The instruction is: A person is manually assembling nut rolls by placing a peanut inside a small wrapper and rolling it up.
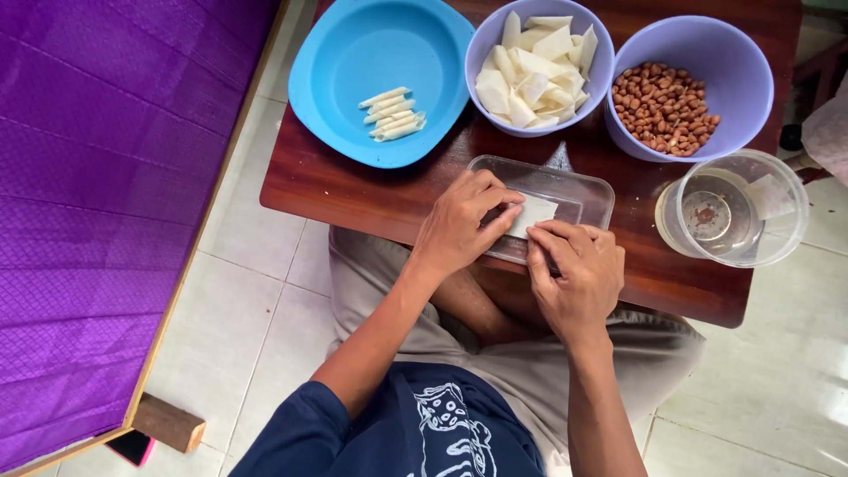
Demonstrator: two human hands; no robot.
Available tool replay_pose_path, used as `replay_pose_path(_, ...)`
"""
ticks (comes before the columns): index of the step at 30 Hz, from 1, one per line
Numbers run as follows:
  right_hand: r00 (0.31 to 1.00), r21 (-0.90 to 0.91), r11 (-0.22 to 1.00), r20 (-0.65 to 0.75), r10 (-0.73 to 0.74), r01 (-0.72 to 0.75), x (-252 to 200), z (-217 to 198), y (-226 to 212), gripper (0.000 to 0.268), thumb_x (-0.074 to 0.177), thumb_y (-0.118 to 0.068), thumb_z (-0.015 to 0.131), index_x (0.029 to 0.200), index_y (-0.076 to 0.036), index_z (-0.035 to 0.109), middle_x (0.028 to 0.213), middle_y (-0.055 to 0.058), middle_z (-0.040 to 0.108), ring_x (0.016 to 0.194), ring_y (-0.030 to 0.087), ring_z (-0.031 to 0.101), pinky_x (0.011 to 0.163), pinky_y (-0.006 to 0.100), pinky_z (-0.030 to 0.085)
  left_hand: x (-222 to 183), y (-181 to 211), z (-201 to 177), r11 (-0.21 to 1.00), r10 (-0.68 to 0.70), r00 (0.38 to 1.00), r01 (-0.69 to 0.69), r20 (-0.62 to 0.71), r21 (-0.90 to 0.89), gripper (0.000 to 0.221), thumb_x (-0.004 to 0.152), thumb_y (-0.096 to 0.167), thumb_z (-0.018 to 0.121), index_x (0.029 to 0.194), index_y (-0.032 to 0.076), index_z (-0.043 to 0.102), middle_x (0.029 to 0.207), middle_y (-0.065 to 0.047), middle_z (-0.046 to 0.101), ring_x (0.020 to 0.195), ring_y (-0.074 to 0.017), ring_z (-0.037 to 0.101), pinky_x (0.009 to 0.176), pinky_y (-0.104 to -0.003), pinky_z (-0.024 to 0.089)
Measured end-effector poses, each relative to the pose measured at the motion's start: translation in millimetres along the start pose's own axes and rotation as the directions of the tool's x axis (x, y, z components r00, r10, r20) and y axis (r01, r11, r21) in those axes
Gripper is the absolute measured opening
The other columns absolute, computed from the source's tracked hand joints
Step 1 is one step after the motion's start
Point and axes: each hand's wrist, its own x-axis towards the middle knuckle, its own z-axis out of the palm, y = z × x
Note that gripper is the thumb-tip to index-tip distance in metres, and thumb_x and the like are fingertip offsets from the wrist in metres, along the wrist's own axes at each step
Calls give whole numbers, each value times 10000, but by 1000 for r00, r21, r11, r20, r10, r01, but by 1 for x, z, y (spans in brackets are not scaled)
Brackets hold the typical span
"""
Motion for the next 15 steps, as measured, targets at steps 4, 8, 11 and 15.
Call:
replay_pose_path(4,1000,-67,997,6,-23,23,1,0,1,60,944,-206,776,995,-225,802,1023,-65,749,965,238,671,793,348,455,-3,-2,2,1000,-23,1000,23,-8,13,132,959,273,676,1021,176,741,909,-13,617,871,-231,635,793,-361,568)
replay_pose_path(8,1000,23,999,-4,-31,31,8,-1,-2,78,939,-131,789,1001,-168,818,1037,2,769,932,296,684,771,376,509,0,-6,-1,995,58,998,-60,27,77,133,970,263,653,1001,154,723,896,-13,567,845,-229,608,773,-365,554)
replay_pose_path(11,1000,17,1000,-13,-12,12,10,-4,-6,82,910,-126,787,973,-170,814,1020,7,772,930,303,688,765,385,514,-3,-8,3,994,76,995,-80,58,69,107,961,246,661,1006,166,716,892,-1,540,839,-224,595,766,-358,543)
replay_pose_path(15,999,38,999,2,34,-34,9,-5,-5,94,865,-137,770,933,-190,806,1011,-21,773,929,279,693,751,370,515,-3,-5,4,995,21,997,-28,73,91,82,941,238,691,1003,194,720,906,5,540,844,-217,587,759,-345,541)
